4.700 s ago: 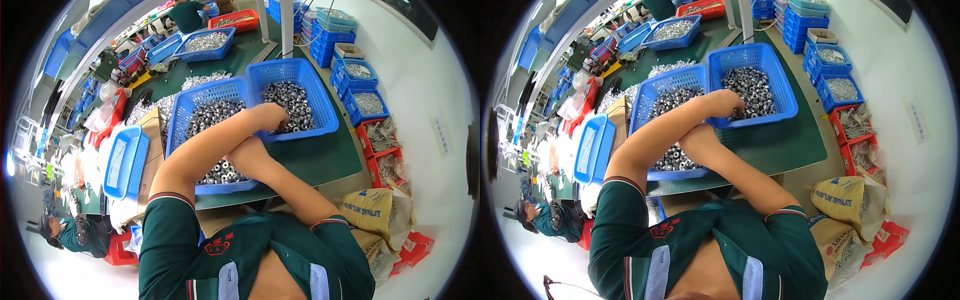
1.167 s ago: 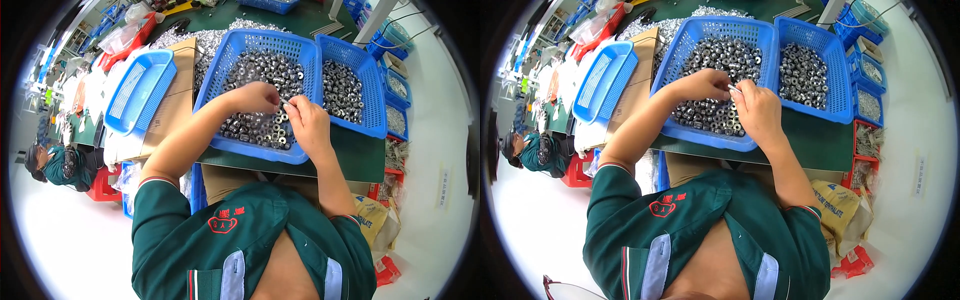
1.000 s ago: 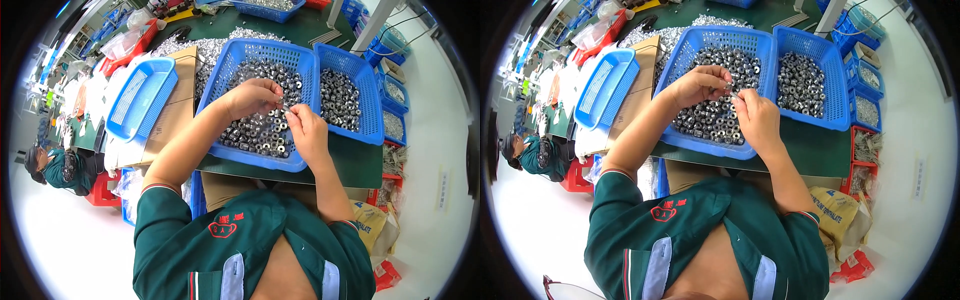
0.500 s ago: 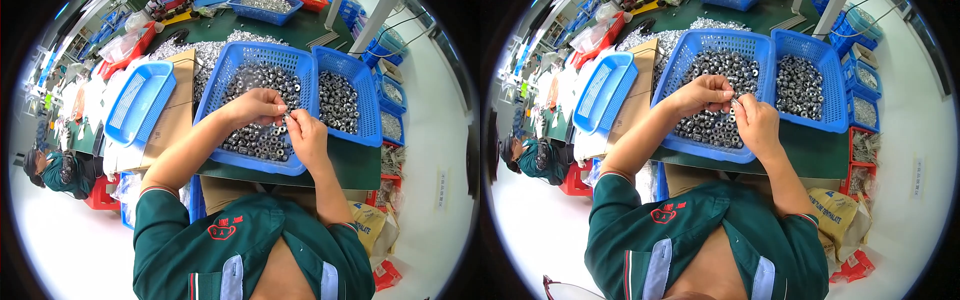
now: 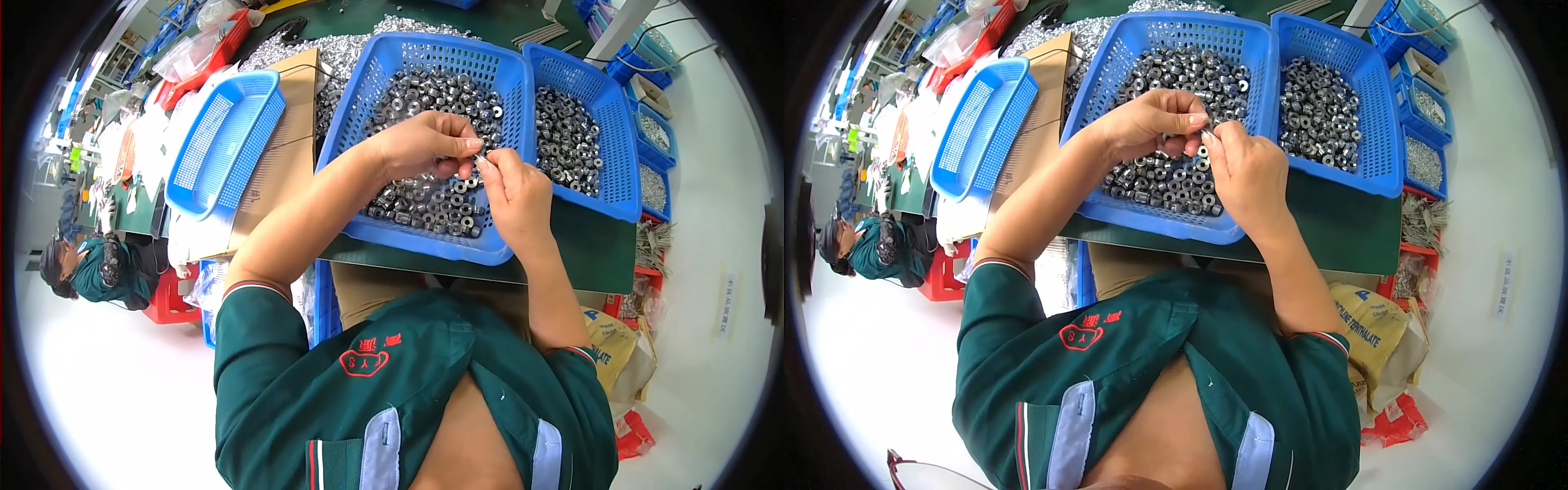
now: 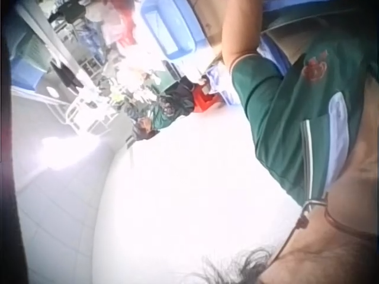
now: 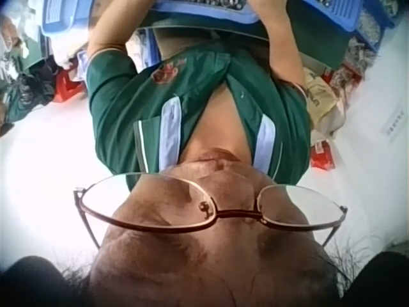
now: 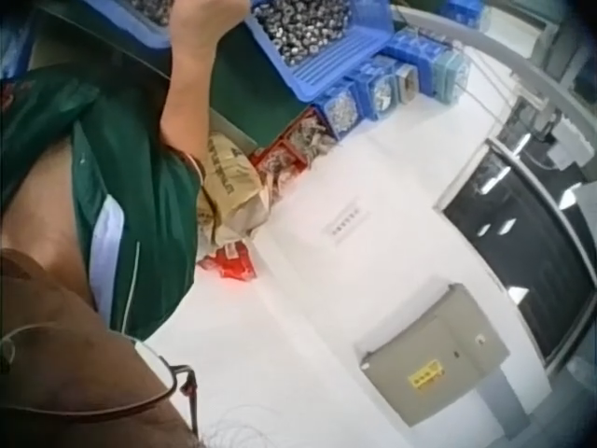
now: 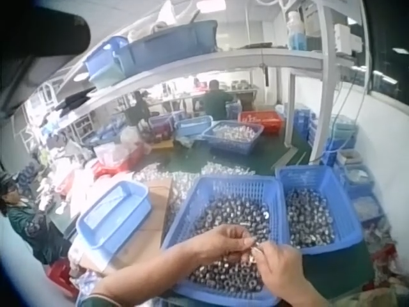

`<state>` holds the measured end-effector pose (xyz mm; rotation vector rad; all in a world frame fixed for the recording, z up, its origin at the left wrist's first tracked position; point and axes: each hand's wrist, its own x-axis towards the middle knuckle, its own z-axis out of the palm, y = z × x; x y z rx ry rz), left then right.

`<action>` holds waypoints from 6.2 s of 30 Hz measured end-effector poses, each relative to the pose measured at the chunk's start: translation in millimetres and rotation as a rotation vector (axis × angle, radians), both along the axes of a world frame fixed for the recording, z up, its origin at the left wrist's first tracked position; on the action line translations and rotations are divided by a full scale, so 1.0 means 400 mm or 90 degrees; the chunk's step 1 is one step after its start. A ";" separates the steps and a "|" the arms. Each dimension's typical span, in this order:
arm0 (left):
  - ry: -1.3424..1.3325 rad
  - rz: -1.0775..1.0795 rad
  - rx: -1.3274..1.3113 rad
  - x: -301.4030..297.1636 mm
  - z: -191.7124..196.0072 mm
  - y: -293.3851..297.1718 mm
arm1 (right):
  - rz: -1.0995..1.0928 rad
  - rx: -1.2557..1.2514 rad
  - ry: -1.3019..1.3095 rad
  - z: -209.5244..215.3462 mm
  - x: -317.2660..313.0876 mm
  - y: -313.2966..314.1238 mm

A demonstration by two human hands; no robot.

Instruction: Sorting and inspecting small metal hardware rings at a workbench.

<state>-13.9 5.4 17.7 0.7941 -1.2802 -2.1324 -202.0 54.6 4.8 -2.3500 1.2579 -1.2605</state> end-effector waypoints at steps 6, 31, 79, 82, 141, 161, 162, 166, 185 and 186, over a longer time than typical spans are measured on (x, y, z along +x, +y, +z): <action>0.011 0.053 0.007 0.000 0.024 0.004 | 0.010 0.056 -0.061 -0.003 -0.001 -0.003; -0.588 -0.232 -0.552 0.037 -0.043 0.003 | 0.023 0.035 -0.064 0.006 -0.001 0.004; -0.022 0.008 0.128 0.015 0.012 0.004 | 0.038 -0.066 0.030 0.015 0.002 -0.001; 0.017 0.103 0.141 0.012 0.020 -0.003 | 0.008 -0.014 -0.006 0.006 -0.003 0.003; 0.020 0.031 0.101 -0.024 0.023 0.033 | -0.036 -0.052 -0.007 -0.003 0.004 0.006; -0.309 0.062 -0.291 -0.106 0.170 -0.085 | 0.028 -0.036 0.021 -0.010 -0.009 0.001; -0.310 0.063 -0.294 -0.140 0.168 -0.100 | 0.028 -0.039 0.020 -0.015 -0.009 -0.001; -0.398 -0.126 -0.733 -0.259 0.054 -0.181 | 0.066 -0.036 0.123 -0.014 -0.003 0.001; -0.472 0.164 -1.000 -0.212 0.113 -0.132 | 0.058 -0.003 0.047 -0.003 -0.008 -0.001; -0.509 0.188 -0.994 -0.167 0.127 -0.115 | 0.060 -0.002 0.049 -0.002 -0.008 -0.004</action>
